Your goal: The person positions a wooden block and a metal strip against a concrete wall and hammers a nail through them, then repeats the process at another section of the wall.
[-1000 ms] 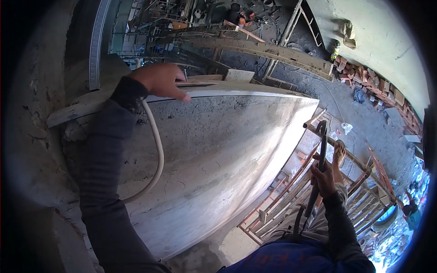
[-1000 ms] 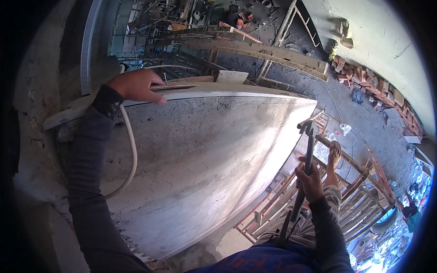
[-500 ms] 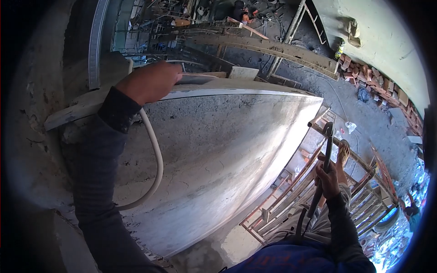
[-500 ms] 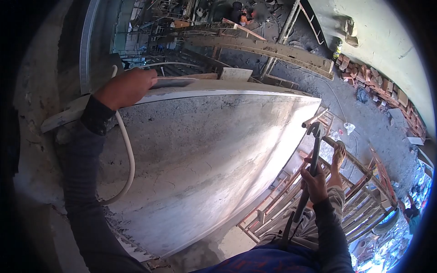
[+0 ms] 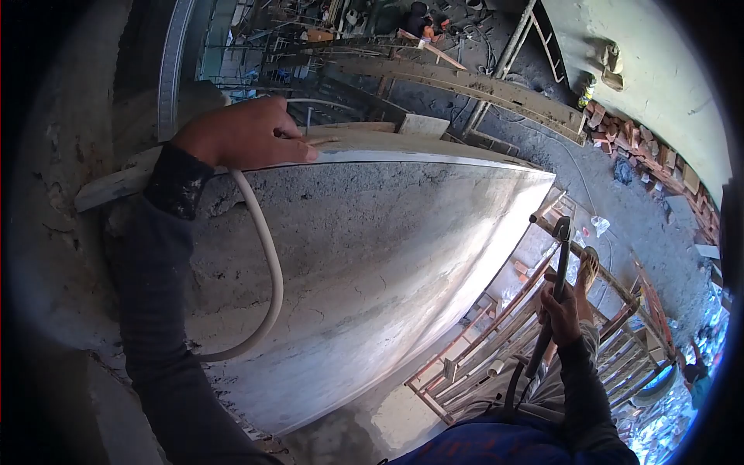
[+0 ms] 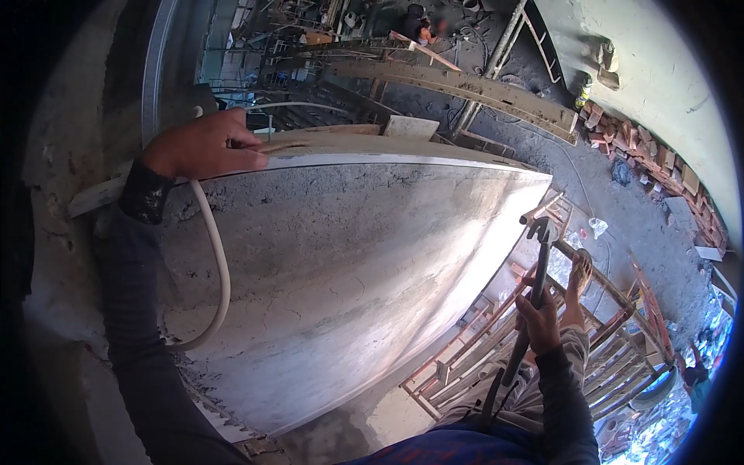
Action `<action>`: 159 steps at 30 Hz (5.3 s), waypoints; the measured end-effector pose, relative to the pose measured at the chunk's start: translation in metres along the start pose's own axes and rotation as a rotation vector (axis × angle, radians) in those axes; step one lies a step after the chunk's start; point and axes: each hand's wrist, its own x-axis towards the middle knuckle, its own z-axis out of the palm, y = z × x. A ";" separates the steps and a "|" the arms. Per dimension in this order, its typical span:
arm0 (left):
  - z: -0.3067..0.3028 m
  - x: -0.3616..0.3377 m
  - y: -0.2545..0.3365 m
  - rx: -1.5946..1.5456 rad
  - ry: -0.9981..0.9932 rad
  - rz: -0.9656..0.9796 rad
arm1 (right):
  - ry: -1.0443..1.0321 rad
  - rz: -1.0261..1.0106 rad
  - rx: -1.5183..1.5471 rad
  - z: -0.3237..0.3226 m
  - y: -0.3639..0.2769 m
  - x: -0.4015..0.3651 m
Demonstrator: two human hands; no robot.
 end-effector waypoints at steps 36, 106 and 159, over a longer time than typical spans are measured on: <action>0.004 -0.010 -0.014 -0.001 0.134 0.061 | -0.087 -0.156 -0.370 0.065 -0.118 0.058; -0.008 -0.006 0.018 0.079 -0.085 -0.072 | -0.598 -0.601 -0.395 0.224 -0.282 0.177; -0.012 -0.007 0.026 0.108 -0.074 -0.062 | -0.538 -0.599 -0.464 0.248 -0.252 0.144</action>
